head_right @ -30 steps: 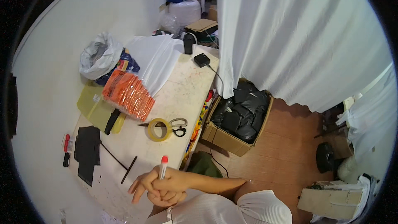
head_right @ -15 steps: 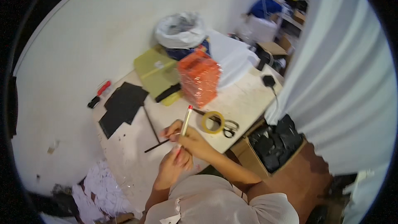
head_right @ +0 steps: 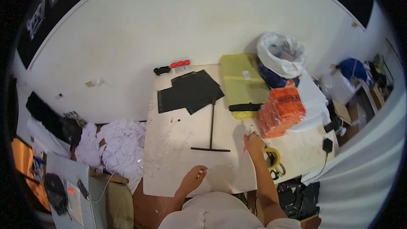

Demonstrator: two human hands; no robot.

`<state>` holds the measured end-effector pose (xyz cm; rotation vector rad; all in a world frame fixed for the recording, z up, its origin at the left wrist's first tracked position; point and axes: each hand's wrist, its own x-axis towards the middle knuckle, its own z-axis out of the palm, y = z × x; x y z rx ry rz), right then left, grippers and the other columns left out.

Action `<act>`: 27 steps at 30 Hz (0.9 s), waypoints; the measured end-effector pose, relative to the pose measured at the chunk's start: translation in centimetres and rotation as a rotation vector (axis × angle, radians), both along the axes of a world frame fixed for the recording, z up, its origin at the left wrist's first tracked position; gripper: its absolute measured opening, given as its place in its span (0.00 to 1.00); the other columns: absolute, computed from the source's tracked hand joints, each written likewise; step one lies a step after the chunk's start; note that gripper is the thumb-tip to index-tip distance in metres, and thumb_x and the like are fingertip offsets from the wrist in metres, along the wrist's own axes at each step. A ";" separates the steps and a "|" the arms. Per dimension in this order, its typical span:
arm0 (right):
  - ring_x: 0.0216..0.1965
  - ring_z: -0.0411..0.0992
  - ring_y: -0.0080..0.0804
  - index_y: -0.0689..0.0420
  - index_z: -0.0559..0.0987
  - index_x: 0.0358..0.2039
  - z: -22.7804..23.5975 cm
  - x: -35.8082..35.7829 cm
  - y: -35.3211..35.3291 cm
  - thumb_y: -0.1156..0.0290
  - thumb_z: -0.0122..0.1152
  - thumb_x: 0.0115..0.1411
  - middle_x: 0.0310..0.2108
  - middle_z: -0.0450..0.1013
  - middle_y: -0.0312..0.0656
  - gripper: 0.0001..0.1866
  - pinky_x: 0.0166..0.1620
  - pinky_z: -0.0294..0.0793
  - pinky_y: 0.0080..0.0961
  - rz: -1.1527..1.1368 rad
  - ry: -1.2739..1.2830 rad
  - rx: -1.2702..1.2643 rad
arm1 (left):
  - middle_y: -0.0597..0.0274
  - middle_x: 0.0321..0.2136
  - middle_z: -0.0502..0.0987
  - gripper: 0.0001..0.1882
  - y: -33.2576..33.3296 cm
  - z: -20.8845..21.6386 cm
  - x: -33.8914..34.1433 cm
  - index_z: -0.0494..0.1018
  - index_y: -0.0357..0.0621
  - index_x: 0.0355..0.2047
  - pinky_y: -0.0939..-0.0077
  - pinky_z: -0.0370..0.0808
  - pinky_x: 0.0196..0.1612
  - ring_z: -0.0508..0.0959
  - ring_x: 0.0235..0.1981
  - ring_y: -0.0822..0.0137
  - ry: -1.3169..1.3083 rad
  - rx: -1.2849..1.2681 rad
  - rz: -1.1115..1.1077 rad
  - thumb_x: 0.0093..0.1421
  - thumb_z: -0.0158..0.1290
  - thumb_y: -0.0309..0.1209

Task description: Packaging and marking black textile sheets using tape and a marker at a workbench.

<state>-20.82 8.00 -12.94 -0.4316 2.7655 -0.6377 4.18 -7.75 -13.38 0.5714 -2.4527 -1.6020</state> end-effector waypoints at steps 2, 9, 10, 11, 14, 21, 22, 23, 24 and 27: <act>0.48 0.66 0.53 0.62 0.70 0.45 0.7 1.0 -1.3 0.55 0.56 0.52 0.44 0.68 0.56 0.26 0.47 0.67 0.40 -0.083 0.335 0.077 | 0.58 0.31 0.73 0.10 -0.9 0.2 -0.7 0.70 0.40 0.37 0.76 0.70 0.32 0.73 0.30 0.70 0.029 -0.024 0.012 0.62 0.46 0.34; 0.60 0.48 0.57 0.53 0.63 0.56 -2.8 10.4 -9.6 0.55 0.56 0.52 0.58 0.52 0.57 0.32 0.59 0.47 0.53 0.717 0.428 -0.206 | 0.54 0.31 0.75 0.11 -18.6 -6.4 -12.5 0.71 0.36 0.35 0.75 0.69 0.39 0.73 0.34 0.65 0.392 -0.122 0.688 0.61 0.43 0.31; 0.60 0.47 0.57 0.51 0.64 0.56 -3.3 12.5 -11.0 0.56 0.55 0.53 0.59 0.51 0.56 0.30 0.59 0.46 0.55 0.790 0.385 -0.183 | 0.51 0.32 0.75 0.11 -24.0 -8.7 -11.2 0.71 0.36 0.37 0.73 0.69 0.41 0.74 0.36 0.62 0.391 -0.145 0.898 0.61 0.44 0.31; 0.61 0.46 0.56 0.50 0.64 0.55 -4.2 12.9 -10.9 0.56 0.55 0.54 0.60 0.50 0.55 0.29 0.59 0.45 0.56 0.727 0.347 -0.214 | 0.49 0.35 0.75 0.15 -26.2 -9.1 -12.1 0.70 0.36 0.42 0.69 0.68 0.45 0.74 0.39 0.56 0.201 -0.349 1.000 0.59 0.47 0.33; 0.61 0.46 0.56 0.48 0.65 0.55 -7.3 10.1 -8.8 0.57 0.54 0.54 0.60 0.50 0.54 0.27 0.59 0.45 0.56 0.552 0.344 -0.160 | 0.51 0.49 0.67 0.22 -25.3 -5.6 -18.2 0.71 0.48 0.44 0.60 0.67 0.47 0.65 0.52 0.51 -0.362 -0.118 1.127 0.52 0.55 0.45; 0.60 0.47 0.59 0.50 0.70 0.50 -7.0 3.4 -9.4 0.61 0.54 0.54 0.59 0.53 0.51 0.21 0.60 0.46 0.53 0.627 0.465 -0.214 | 0.55 0.39 0.72 0.23 -28.0 -7.3 -19.1 0.74 0.48 0.38 0.55 0.69 0.42 0.71 0.45 0.55 -0.445 -0.599 1.033 0.46 0.59 0.48; 0.59 0.48 0.60 0.50 0.70 0.50 -7.3 2.6 -9.8 0.61 0.55 0.54 0.58 0.54 0.52 0.22 0.59 0.46 0.53 0.612 0.491 -0.216 | 0.56 0.36 0.73 0.21 -29.1 -7.0 -19.1 0.74 0.46 0.37 0.59 0.70 0.40 0.73 0.41 0.58 -0.362 -0.477 0.965 0.47 0.59 0.46; 0.59 0.48 0.60 0.50 0.70 0.50 -7.2 2.3 -9.9 0.61 0.55 0.54 0.58 0.54 0.52 0.22 0.59 0.46 0.53 0.614 0.489 -0.225 | 0.56 0.33 0.75 0.20 -30.0 -6.8 -18.8 0.74 0.44 0.36 0.64 0.71 0.37 0.75 0.36 0.60 -0.280 -0.355 0.898 0.48 0.59 0.44; 0.59 0.48 0.60 0.50 0.70 0.50 -6.9 1.8 -10.0 0.62 0.56 0.53 0.57 0.54 0.53 0.23 0.59 0.46 0.53 0.575 0.481 -0.240 | 0.56 0.33 0.75 0.20 -30.1 -6.3 -18.9 0.74 0.44 0.36 0.64 0.71 0.37 0.75 0.36 0.60 -0.280 -0.359 0.893 0.48 0.59 0.44; 0.58 0.49 0.62 0.55 0.66 0.52 -5.9 1.1 -9.4 0.63 0.60 0.50 0.54 0.57 0.55 0.29 0.60 0.46 0.52 0.510 0.514 -0.311 | 0.56 0.27 0.77 0.16 -27.9 -0.9 -18.6 0.74 0.39 0.36 0.73 0.71 0.34 0.76 0.28 0.63 0.366 -0.302 0.714 0.52 0.58 0.37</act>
